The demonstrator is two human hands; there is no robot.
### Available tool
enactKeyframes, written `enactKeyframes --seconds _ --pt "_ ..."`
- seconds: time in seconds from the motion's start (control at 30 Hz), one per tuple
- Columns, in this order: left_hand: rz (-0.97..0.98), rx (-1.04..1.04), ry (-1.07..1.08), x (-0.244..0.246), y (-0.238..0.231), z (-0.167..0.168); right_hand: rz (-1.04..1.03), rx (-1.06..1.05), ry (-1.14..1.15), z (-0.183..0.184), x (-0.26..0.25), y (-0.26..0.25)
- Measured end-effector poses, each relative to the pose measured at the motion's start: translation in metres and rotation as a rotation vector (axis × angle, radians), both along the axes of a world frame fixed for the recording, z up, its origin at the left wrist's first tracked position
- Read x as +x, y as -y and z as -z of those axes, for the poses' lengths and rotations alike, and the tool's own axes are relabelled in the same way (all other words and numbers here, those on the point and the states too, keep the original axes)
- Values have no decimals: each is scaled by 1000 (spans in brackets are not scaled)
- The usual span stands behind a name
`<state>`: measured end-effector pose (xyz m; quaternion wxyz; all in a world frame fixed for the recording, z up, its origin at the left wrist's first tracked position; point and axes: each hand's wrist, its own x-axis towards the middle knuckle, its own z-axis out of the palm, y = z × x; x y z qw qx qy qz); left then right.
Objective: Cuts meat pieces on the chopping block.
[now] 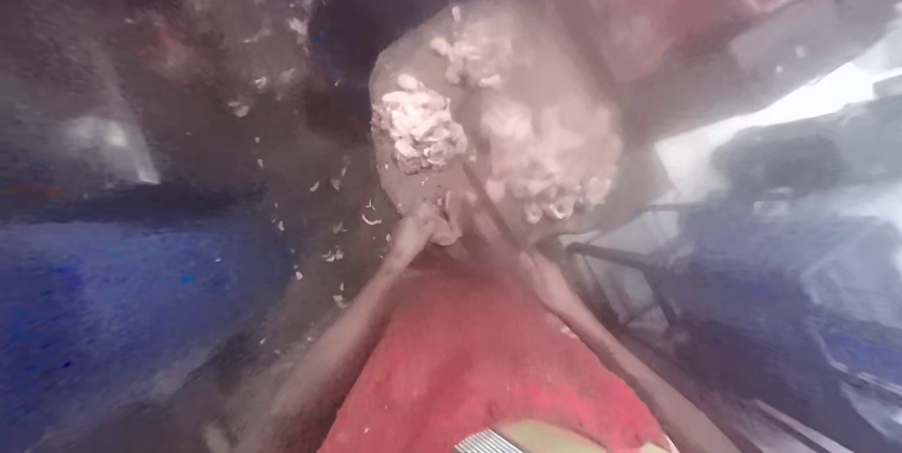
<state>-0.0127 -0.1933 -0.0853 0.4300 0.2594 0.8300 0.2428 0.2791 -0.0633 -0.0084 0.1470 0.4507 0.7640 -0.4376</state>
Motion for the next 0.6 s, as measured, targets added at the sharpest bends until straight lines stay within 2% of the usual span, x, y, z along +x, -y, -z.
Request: enactKeyframes --seconds 0.13,0.2,0.3,0.37,0.43,0.5,0.6 --pt "-226 200 69 -8 17 -28 -92 62 -359 -53 -42 3" --pt "-298 324 127 -6 23 -32 -132 86 -460 -62 -59 4" --pt "-340 393 180 -3 27 -32 -235 30 -264 -40 -69 0" --pt "-366 360 176 -3 28 -27 -313 23 -29 0 -70 -9" --pt "-400 382 187 -1 38 -14 -337 56 90 27 -68 -13" --pt "-427 415 214 -2 44 -6 -318 56 71 19 -73 -16" --pt "-465 398 271 2 53 0 -266 16 6 -19 -81 -11"
